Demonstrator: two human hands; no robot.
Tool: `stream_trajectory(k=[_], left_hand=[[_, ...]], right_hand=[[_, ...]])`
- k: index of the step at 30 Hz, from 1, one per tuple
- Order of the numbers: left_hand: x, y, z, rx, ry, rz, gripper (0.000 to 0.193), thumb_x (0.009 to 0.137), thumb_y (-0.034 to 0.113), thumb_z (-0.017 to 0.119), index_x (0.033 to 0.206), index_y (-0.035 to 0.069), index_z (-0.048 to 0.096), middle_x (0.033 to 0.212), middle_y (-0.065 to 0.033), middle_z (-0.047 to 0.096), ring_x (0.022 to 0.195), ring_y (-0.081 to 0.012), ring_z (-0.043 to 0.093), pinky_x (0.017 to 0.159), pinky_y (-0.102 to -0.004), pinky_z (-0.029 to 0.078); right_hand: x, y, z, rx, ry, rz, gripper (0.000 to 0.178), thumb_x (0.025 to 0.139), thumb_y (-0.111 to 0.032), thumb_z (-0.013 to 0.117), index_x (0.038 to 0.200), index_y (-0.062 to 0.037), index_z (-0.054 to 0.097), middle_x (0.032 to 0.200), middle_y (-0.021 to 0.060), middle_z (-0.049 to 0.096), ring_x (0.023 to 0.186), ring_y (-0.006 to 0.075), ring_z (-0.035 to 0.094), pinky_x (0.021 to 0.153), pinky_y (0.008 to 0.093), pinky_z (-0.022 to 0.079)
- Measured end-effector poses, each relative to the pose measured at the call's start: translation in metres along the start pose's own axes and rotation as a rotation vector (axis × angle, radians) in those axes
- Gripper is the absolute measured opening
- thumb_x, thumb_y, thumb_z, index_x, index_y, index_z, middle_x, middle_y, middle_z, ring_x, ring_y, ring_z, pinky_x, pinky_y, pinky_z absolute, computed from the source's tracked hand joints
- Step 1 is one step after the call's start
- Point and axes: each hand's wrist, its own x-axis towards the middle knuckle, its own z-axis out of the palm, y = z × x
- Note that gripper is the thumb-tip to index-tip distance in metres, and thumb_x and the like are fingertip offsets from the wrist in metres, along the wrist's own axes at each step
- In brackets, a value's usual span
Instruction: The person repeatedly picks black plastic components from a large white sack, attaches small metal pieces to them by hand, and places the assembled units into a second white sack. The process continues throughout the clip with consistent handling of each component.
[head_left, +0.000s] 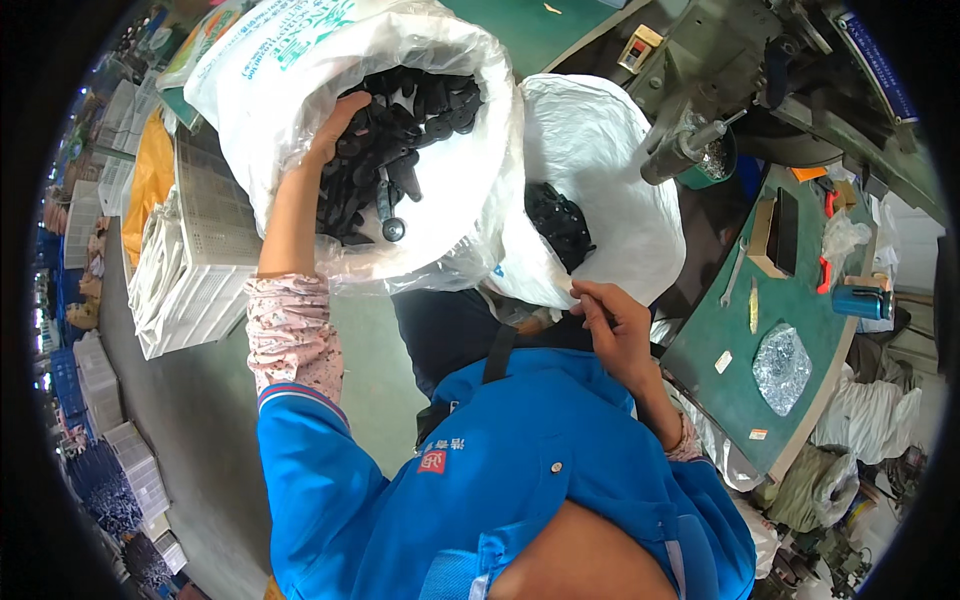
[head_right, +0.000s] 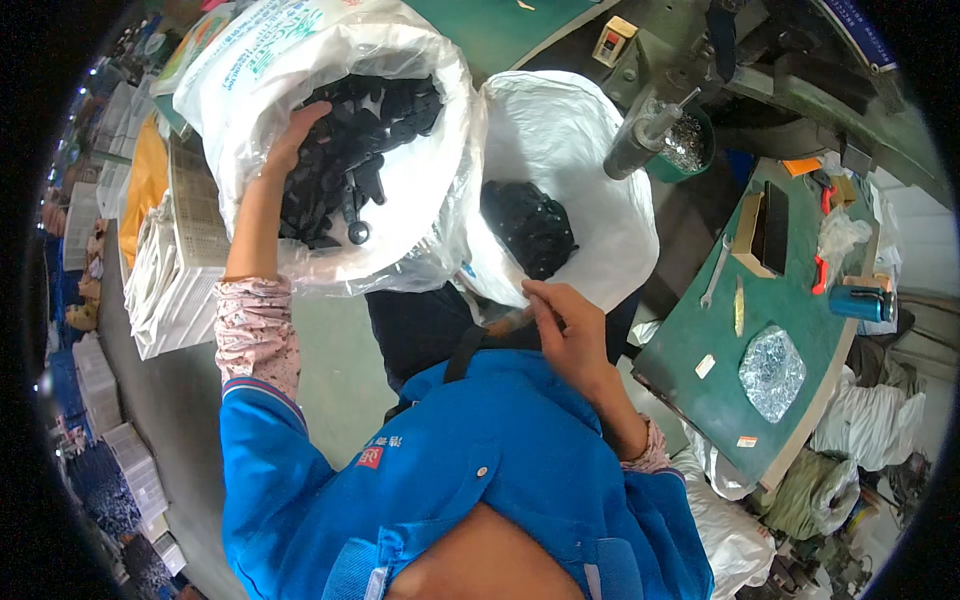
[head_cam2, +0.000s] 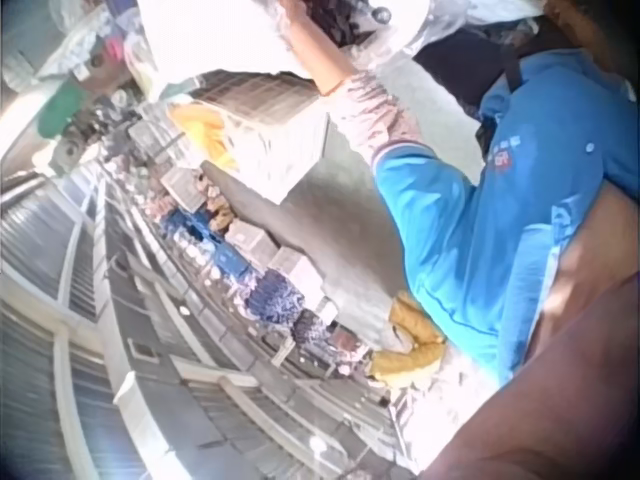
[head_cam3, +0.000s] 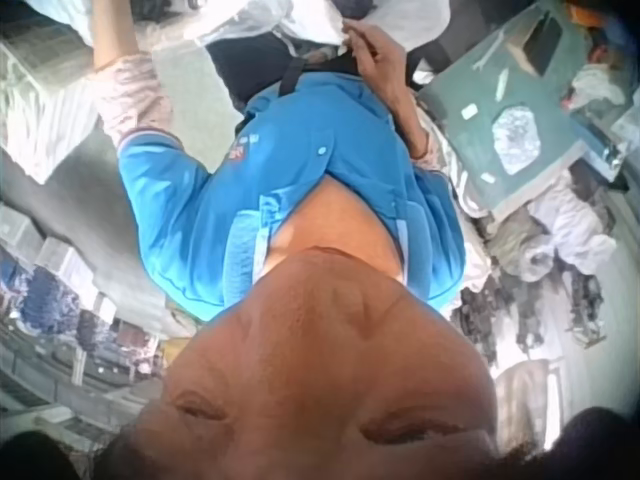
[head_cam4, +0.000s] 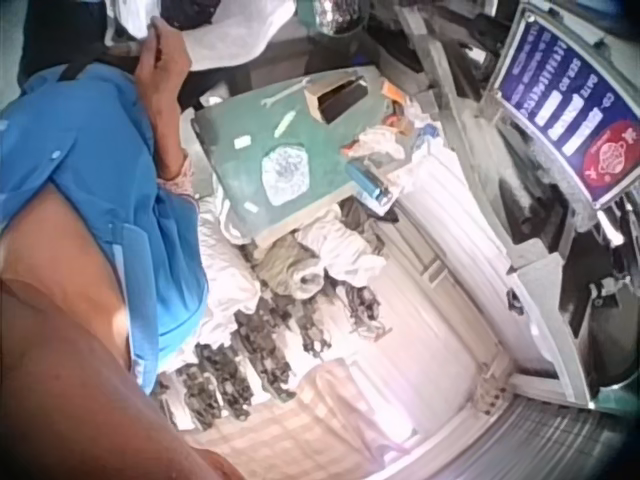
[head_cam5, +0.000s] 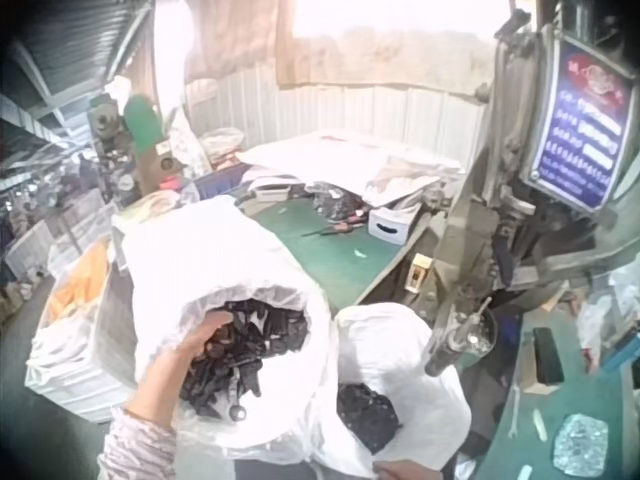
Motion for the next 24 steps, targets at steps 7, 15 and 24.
stream_trajectory(k=[7, 15, 24], left_hand=[[-0.038, 0.005, 0.005, -0.698, -0.071, -0.3, 0.028, 0.085, 0.021, 0.066, 0.106, 0.004, 0.057, 0.097, -0.0081, 0.063, 0.097, -0.0198, 0.064, 0.066, -0.0268, 0.054], [-0.088, -0.006, 0.016, -1.206, -0.068, -0.271, 0.031, 0.083, 0.013, 0.059, 0.107, -0.004, 0.051, 0.111, -0.0292, 0.06, 0.103, -0.0355, 0.063, 0.06, -0.0302, 0.057], [-0.125, -0.008, 0.037, -1.696, -0.339, -0.292, 0.03, 0.074, 0.019, 0.061, 0.1, 0.003, 0.06, 0.123, -0.0347, 0.05, 0.093, -0.0326, 0.066, 0.047, -0.0267, 0.054]], right_hand=[[0.004, -0.002, 0.003, -0.031, -0.06, -0.009, 0.02, 0.088, 0.0, 0.057, 0.107, 0.0004, 0.064, 0.089, 0.0129, 0.066, 0.073, 0.0163, 0.065, 0.064, 0.0259, 0.05], [0.024, -0.005, 0.027, 0.031, -0.19, -0.122, 0.018, 0.091, 0.001, 0.054, 0.106, 0.0012, 0.064, 0.093, 0.0111, 0.066, 0.077, 0.0135, 0.066, 0.063, 0.0243, 0.049], [0.06, -0.007, 0.065, 0.636, -0.28, 0.315, 0.028, 0.091, -0.011, 0.056, 0.117, -0.0004, 0.059, 0.098, 0.0134, 0.065, 0.08, 0.0175, 0.063, 0.066, 0.029, 0.05]])
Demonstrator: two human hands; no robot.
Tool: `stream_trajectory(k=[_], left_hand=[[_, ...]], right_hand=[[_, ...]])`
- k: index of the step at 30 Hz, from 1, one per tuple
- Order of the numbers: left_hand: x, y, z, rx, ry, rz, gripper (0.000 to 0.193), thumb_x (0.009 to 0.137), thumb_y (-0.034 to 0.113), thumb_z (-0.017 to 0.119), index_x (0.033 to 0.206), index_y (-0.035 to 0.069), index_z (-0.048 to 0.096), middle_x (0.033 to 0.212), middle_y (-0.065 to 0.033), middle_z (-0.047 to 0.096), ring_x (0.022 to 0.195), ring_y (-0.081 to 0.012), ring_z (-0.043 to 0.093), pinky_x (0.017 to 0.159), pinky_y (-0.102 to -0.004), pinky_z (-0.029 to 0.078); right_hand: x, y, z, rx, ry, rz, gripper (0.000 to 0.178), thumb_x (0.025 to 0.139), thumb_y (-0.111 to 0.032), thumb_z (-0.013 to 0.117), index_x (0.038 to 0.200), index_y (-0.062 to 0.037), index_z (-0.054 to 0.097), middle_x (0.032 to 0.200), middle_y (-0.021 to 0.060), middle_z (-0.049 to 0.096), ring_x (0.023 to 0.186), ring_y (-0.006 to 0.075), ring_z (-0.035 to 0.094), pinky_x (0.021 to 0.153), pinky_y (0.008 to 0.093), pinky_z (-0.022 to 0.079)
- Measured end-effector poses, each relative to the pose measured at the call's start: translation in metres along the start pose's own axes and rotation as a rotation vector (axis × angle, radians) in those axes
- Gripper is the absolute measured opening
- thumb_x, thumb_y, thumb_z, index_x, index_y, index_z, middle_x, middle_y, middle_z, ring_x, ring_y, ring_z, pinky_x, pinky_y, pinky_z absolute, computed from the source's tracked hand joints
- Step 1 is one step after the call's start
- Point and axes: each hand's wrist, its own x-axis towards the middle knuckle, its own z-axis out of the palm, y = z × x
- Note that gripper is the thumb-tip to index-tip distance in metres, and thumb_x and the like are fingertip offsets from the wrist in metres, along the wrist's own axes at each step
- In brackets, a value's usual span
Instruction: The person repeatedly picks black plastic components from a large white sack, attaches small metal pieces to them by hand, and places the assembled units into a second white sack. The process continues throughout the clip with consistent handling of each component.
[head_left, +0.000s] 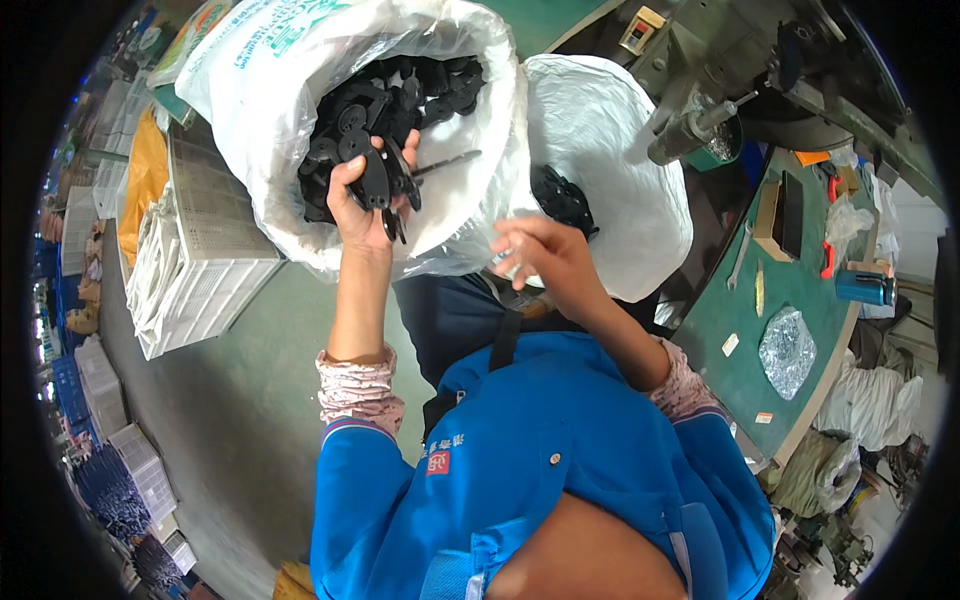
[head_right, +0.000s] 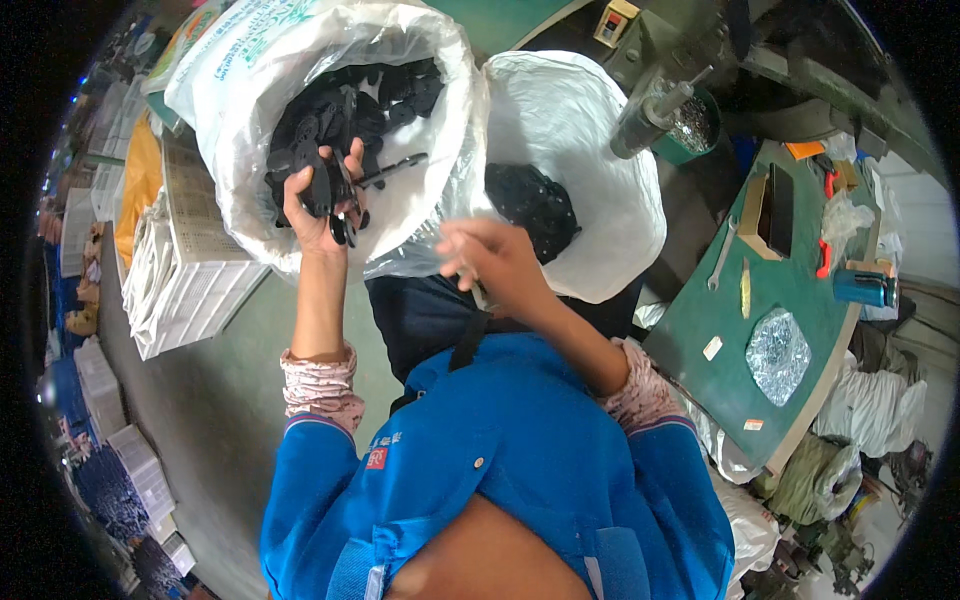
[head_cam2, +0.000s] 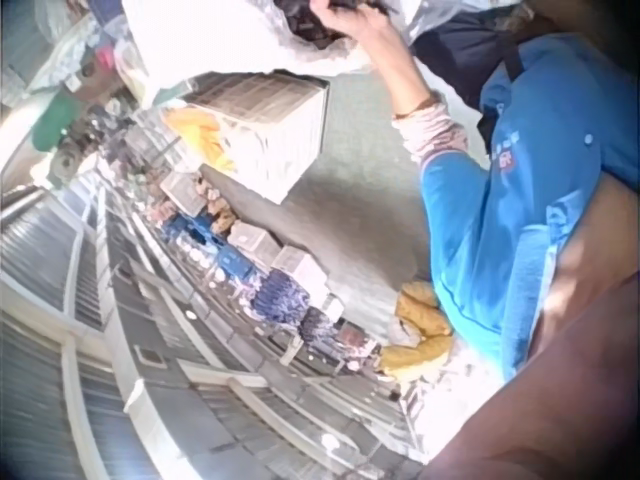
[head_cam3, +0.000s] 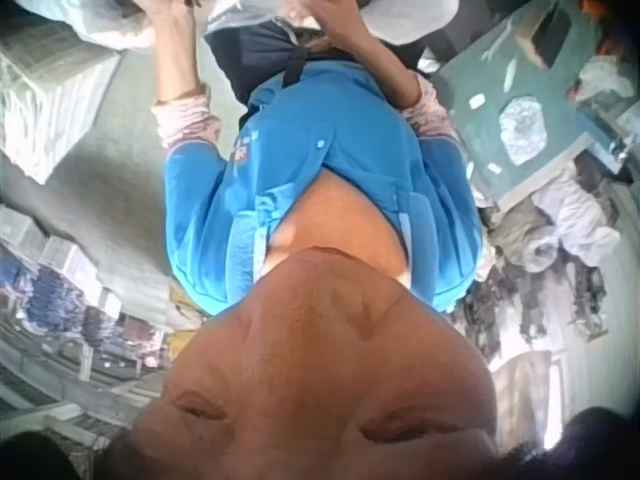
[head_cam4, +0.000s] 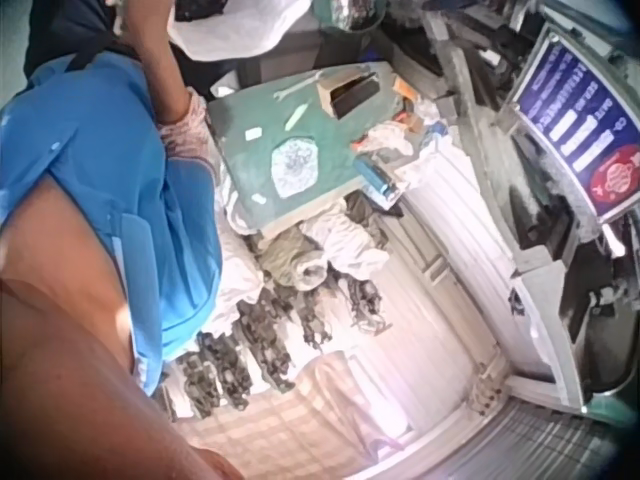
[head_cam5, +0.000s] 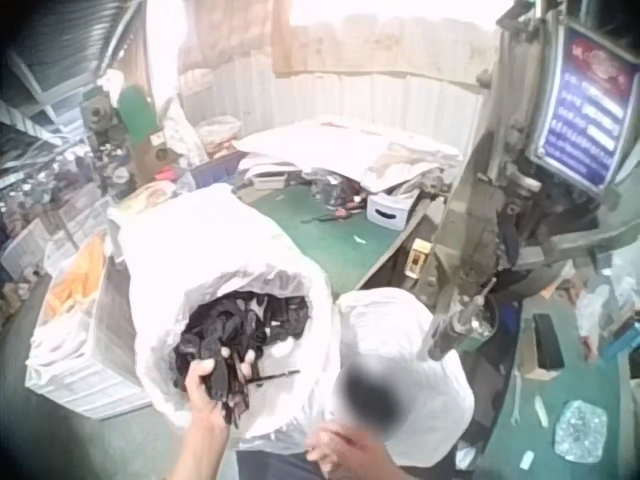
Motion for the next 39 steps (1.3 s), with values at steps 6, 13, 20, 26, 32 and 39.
stream_trajectory(k=[6, 13, 20, 26, 32, 39], left_hand=[[-0.017, -0.045, 0.027, 0.112, -0.107, -0.132, 0.034, 0.075, 0.017, 0.058, 0.105, -0.001, 0.057, 0.111, -0.033, 0.058, 0.094, -0.0371, 0.066, 0.067, -0.0422, 0.06], [-0.016, -0.073, 0.064, 0.34, -0.088, -0.201, 0.037, 0.071, 0.017, 0.063, 0.102, -0.001, 0.057, 0.114, -0.0377, 0.054, 0.09, -0.0346, 0.068, 0.071, -0.0374, 0.059], [-0.006, -0.105, 0.077, 0.193, -0.351, -0.54, 0.039, 0.068, 0.017, 0.061, 0.1, -0.005, 0.053, 0.097, -0.0359, 0.06, 0.097, -0.046, 0.063, 0.08, -0.0475, 0.057], [0.001, -0.131, 0.086, 0.04, -0.417, -0.592, 0.04, 0.067, 0.018, 0.062, 0.1, -0.003, 0.053, 0.11, -0.0389, 0.055, 0.085, -0.0396, 0.067, 0.073, -0.0428, 0.058], [0.0, -0.132, 0.094, 0.333, -0.315, -0.513, 0.039, 0.067, 0.017, 0.067, 0.101, 0.002, 0.056, 0.104, -0.0289, 0.061, 0.084, -0.0356, 0.067, 0.068, -0.0389, 0.059], [-0.003, -0.136, 0.105, 0.462, -0.326, -0.55, 0.039, 0.069, 0.015, 0.066, 0.103, 0.0, 0.056, 0.105, -0.0292, 0.06, 0.088, -0.0355, 0.067, 0.076, -0.0421, 0.057]], right_hand=[[0.03, 0.002, -0.002, 0.519, 0.045, -0.059, 0.027, 0.092, -0.011, 0.057, 0.118, -0.0043, 0.057, 0.112, 0.014, 0.061, 0.112, 0.023, 0.054, 0.099, 0.0411, 0.04], [0.013, -0.045, -0.067, 0.461, 0.07, -0.429, 0.018, 0.096, -0.011, 0.052, 0.109, -0.0006, 0.056, 0.114, 0.0164, 0.061, 0.101, 0.026, 0.062, 0.089, 0.0425, 0.051], [-0.043, -0.121, -0.08, -0.86, -0.102, -0.885, 0.045, 0.084, 0.005, 0.057, 0.127, -0.0088, 0.053, 0.127, 0.0166, 0.049, 0.107, 0.0288, 0.058, 0.09, 0.0373, 0.048], [-0.063, -0.139, -0.101, -1.014, -0.041, -0.833, 0.04, 0.084, 0.005, 0.058, 0.12, -0.0096, 0.06, 0.113, 0.0147, 0.06, 0.105, 0.0302, 0.059, 0.085, 0.0361, 0.05], [-0.058, -0.168, -0.126, -0.396, 0.365, -0.453, 0.032, 0.089, -0.01, 0.062, 0.12, -0.0031, 0.059, 0.082, 0.0046, 0.064, 0.075, 0.0107, 0.061, 0.064, 0.0253, 0.05], [-0.014, -0.211, -0.131, -0.264, 0.3, -0.462, 0.022, 0.093, -0.012, 0.055, 0.109, 0.0029, 0.057, 0.077, 0.0085, 0.065, 0.051, 0.0106, 0.055, 0.043, 0.0227, 0.04]])
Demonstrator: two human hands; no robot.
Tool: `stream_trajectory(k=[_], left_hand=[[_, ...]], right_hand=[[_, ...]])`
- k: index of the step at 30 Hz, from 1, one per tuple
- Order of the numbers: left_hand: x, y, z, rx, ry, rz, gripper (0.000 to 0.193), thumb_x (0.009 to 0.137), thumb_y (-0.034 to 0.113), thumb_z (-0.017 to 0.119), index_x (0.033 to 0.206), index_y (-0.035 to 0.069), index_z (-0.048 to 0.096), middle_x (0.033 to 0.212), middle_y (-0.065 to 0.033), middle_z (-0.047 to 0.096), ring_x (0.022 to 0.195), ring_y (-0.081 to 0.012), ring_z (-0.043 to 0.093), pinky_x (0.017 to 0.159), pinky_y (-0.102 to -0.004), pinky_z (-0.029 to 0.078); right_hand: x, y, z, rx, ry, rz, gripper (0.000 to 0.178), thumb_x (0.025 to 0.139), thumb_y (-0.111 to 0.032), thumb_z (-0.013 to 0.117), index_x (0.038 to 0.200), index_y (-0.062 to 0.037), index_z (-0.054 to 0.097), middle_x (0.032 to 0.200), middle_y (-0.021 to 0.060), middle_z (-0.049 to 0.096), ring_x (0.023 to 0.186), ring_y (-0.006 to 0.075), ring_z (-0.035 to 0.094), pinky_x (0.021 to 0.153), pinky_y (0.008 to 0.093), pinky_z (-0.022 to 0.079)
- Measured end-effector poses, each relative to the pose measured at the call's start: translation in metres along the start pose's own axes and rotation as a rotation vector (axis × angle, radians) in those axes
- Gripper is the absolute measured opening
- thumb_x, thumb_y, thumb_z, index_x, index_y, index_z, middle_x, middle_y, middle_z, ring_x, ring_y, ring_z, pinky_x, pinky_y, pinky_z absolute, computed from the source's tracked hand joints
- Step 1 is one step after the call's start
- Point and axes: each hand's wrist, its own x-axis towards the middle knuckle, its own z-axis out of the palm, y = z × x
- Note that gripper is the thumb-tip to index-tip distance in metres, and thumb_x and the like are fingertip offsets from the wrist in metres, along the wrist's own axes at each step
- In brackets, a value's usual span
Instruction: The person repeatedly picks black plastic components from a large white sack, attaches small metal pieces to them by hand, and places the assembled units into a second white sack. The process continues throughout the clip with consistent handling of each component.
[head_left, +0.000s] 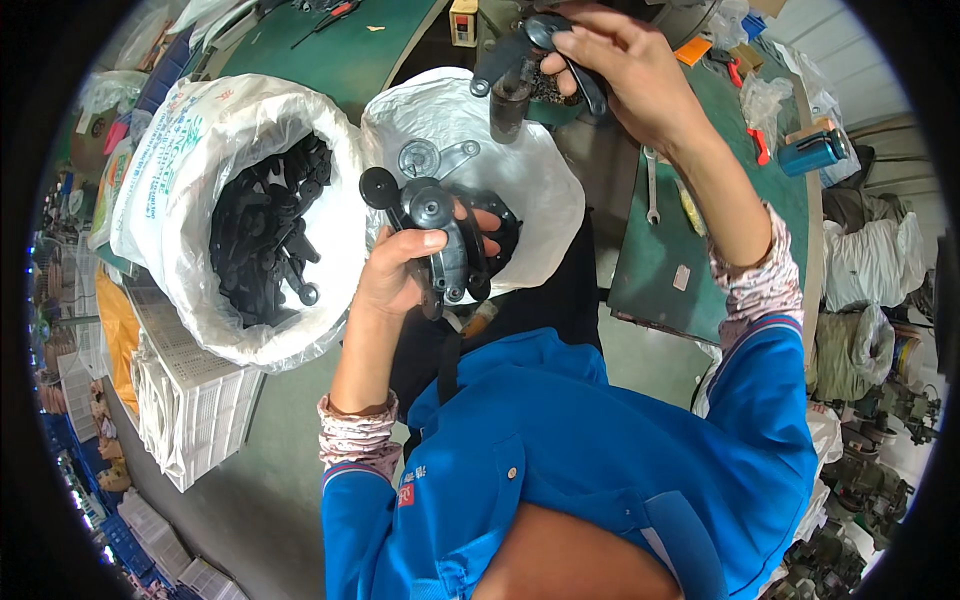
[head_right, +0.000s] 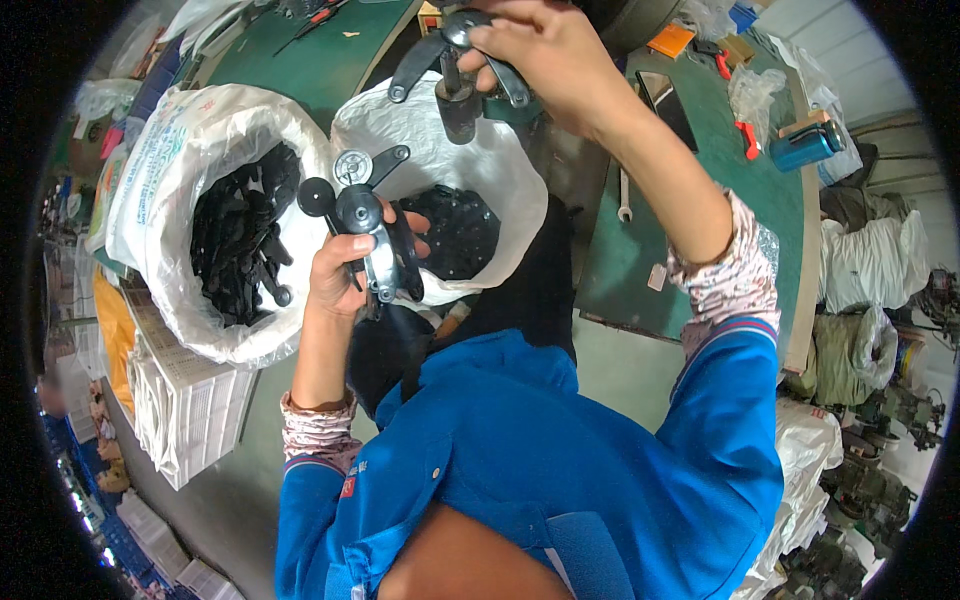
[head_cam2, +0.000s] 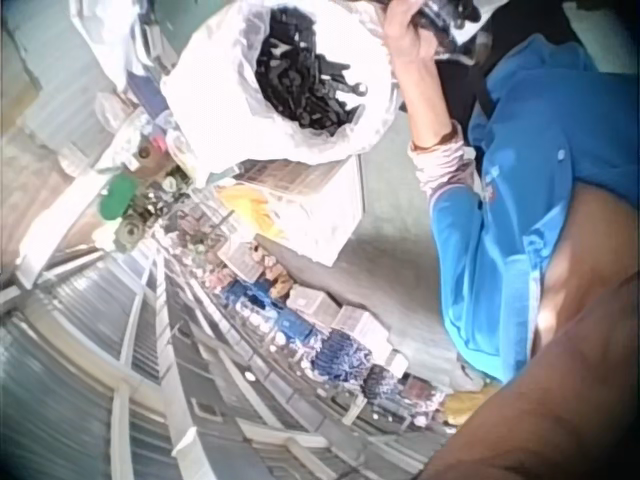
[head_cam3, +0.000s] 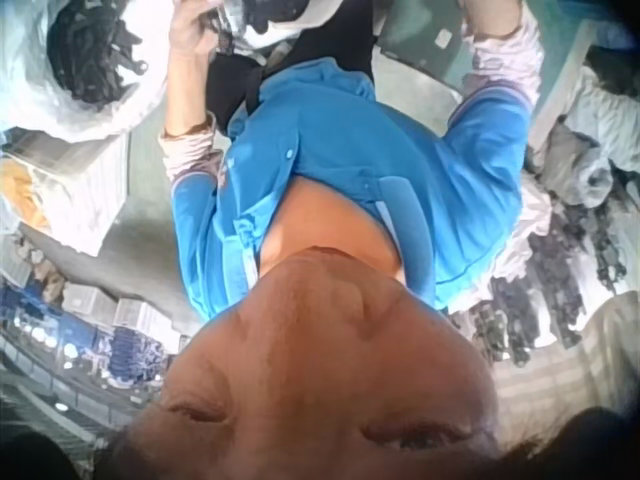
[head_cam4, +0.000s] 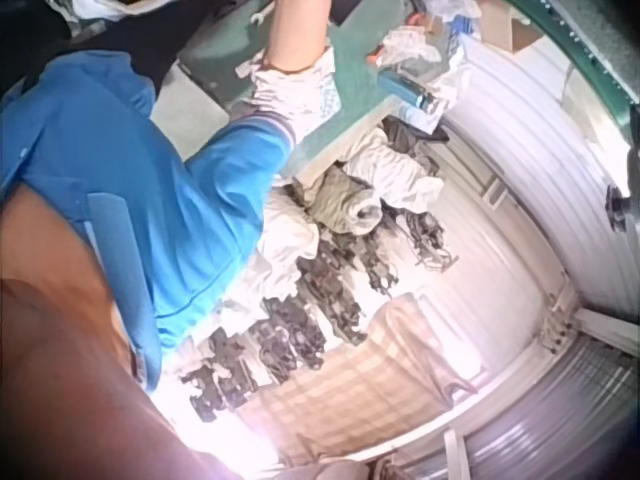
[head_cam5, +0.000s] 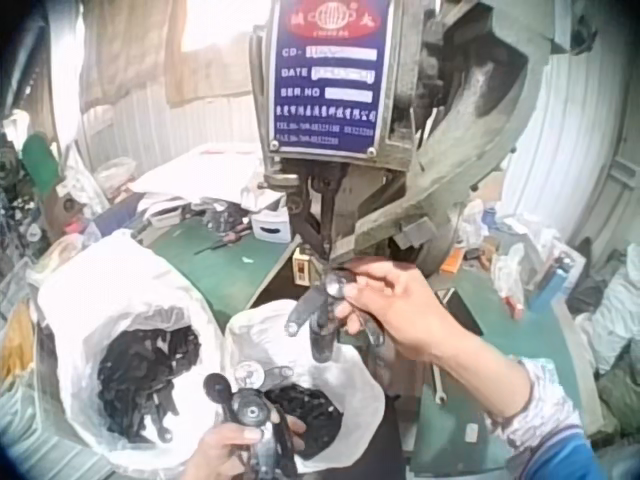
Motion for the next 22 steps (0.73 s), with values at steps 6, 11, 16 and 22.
stream_trajectory(k=[6, 11, 16, 22], left_hand=[[-0.001, 0.001, 0.003, 0.111, -0.007, -0.027, 0.037, 0.068, 0.014, 0.067, 0.101, -0.001, 0.058, 0.104, -0.0318, 0.06, 0.086, -0.0377, 0.067, 0.074, -0.0437, 0.056], [-0.004, 0.008, 0.0, 0.163, -0.093, -0.139, 0.033, 0.067, 0.008, 0.066, 0.097, -0.003, 0.059, 0.101, -0.0308, 0.061, 0.083, -0.0368, 0.067, 0.073, -0.0438, 0.056], [0.0, 0.001, 0.009, 0.127, -0.22, -0.288, 0.039, 0.068, -0.003, 0.064, 0.106, -0.007, 0.055, 0.098, -0.0219, 0.062, 0.092, -0.0351, 0.065, 0.077, -0.045, 0.056], [0.005, -0.011, 0.008, 0.003, -0.273, -0.327, 0.05, 0.068, -0.004, 0.064, 0.116, -0.007, 0.049, 0.099, -0.0194, 0.06, 0.098, -0.0366, 0.063, 0.081, -0.0474, 0.055]], right_hand=[[0.028, -0.01, 0.003, -0.07, -0.107, 0.324, 0.021, 0.095, -0.013, 0.052, 0.106, 0.0035, 0.059, 0.079, 0.011, 0.066, 0.05, 0.0144, 0.058, 0.047, 0.0254, 0.05], [-0.027, 0.022, 0.004, -0.292, -0.17, 0.359, 0.055, 0.094, -0.043, 0.05, 0.133, -0.0042, 0.044, 0.09, 0.0128, 0.067, 0.059, 0.0127, 0.064, 0.044, 0.0229, 0.048], [-0.076, 0.051, 0.02, -0.106, -0.596, 0.478, 0.058, 0.099, -0.051, 0.034, 0.119, -0.0018, 0.057, 0.068, 0.0074, 0.059, 0.05, 0.0101, 0.055, 0.042, 0.0221, 0.04], [-0.082, 0.048, 0.013, 0.091, -0.593, 0.567, 0.049, 0.098, -0.051, 0.039, 0.092, -0.0054, 0.057, 0.055, -0.0022, 0.046, 0.042, 0.0058, 0.036, 0.039, 0.0237, 0.028]])
